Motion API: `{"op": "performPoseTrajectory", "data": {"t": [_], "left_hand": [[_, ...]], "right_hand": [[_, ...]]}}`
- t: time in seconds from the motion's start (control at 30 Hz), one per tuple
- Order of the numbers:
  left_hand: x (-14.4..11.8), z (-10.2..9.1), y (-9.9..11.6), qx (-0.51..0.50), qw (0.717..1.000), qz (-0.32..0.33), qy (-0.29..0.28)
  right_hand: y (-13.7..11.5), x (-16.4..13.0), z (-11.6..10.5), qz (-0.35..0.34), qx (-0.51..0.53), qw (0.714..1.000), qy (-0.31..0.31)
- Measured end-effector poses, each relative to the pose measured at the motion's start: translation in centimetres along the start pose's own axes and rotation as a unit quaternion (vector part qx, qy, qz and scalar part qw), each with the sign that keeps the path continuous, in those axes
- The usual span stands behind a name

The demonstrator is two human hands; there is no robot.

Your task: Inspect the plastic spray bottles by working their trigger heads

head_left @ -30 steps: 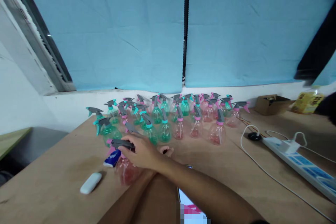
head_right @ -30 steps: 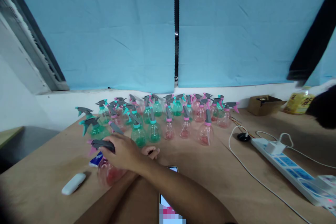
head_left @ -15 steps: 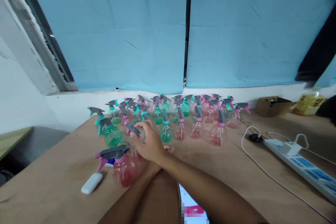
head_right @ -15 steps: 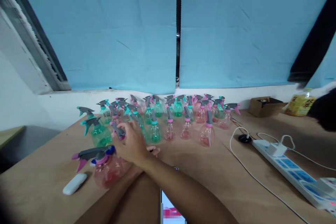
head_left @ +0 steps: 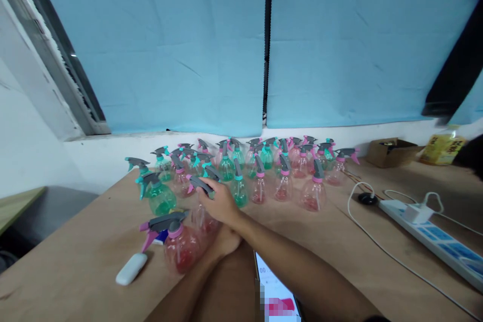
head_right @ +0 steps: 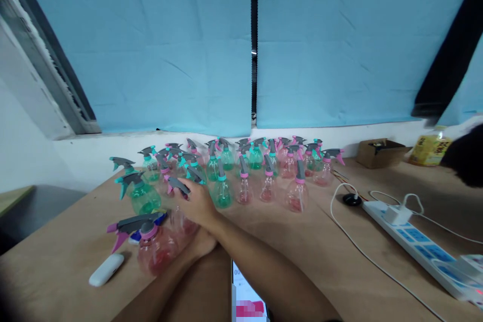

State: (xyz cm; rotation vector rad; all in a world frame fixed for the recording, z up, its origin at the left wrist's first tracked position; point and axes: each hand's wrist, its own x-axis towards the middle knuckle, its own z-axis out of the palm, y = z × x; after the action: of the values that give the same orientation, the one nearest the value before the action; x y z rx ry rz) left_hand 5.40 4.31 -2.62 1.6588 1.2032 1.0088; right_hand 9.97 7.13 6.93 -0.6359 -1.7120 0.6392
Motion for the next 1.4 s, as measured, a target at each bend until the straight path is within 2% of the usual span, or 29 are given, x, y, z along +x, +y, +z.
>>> {"op": "performPoseTrajectory", "data": {"t": [0.13, 0.23, 0.33, 0.43, 0.57, 0.77, 0.97, 1.07, 1.13, 1.2, 1.27, 1.4], "left_hand": [[-0.8, 1.2, 0.5, -0.005, 0.999, 0.042, -0.035], [-0.8, 1.5, 1.1, 0.009, 0.996, 0.054, -0.071], [-0.6, 1.3, 1.6, 0.077, 0.991, 0.062, -0.088], [-0.6, 1.0, 1.9, 0.126, 0.988, 0.057, -0.073], [-0.5, 0.6, 1.8, 0.131, 0.99, 0.048, -0.011], [-0.1, 0.2, 1.7, 0.116, 0.992, 0.039, 0.039], [-0.2, 0.2, 1.6, 0.115, 0.991, 0.047, 0.042], [-0.1, 0.2, 1.6, 0.117, 0.991, 0.046, 0.04], [-0.1, 0.2, 1.6, 0.119, 0.991, 0.047, 0.037], [0.0, 0.2, 1.6, 0.122, 0.991, 0.047, 0.034], [0.0, 0.2, 1.7, 0.125, 0.991, 0.047, 0.029], [0.0, 0.3, 1.8, 0.129, 0.991, 0.04, 0.02]], "right_hand": [[-0.3, -0.8, -2.2, -0.066, 0.028, 0.995, 0.074], [-0.8, -1.3, -4.3, -0.068, 0.017, 0.993, 0.097], [-1.1, -1.8, -6.5, -0.057, 0.005, 0.988, 0.145], [-0.7, -2.4, -8.8, -0.061, -0.009, 0.976, 0.208], [1.2, -3.4, -11.2, -0.049, -0.012, 0.97, 0.236], [5.3, -5.2, -12.3, -0.001, 0.007, 0.979, 0.205], [6.7, -4.8, -12.8, 0.028, 0.062, 0.987, 0.146], [6.5, -4.0, -13.7, 0.084, 0.154, 0.983, 0.049], [6.1, -3.6, -14.3, 0.12, 0.218, 0.968, -0.043], [5.8, -3.5, -14.5, 0.14, 0.249, 0.953, -0.1], [5.7, -3.5, -14.2, 0.153, 0.244, 0.953, -0.095], [5.9, -3.7, -13.4, 0.183, 0.212, 0.96, -0.002]]}}
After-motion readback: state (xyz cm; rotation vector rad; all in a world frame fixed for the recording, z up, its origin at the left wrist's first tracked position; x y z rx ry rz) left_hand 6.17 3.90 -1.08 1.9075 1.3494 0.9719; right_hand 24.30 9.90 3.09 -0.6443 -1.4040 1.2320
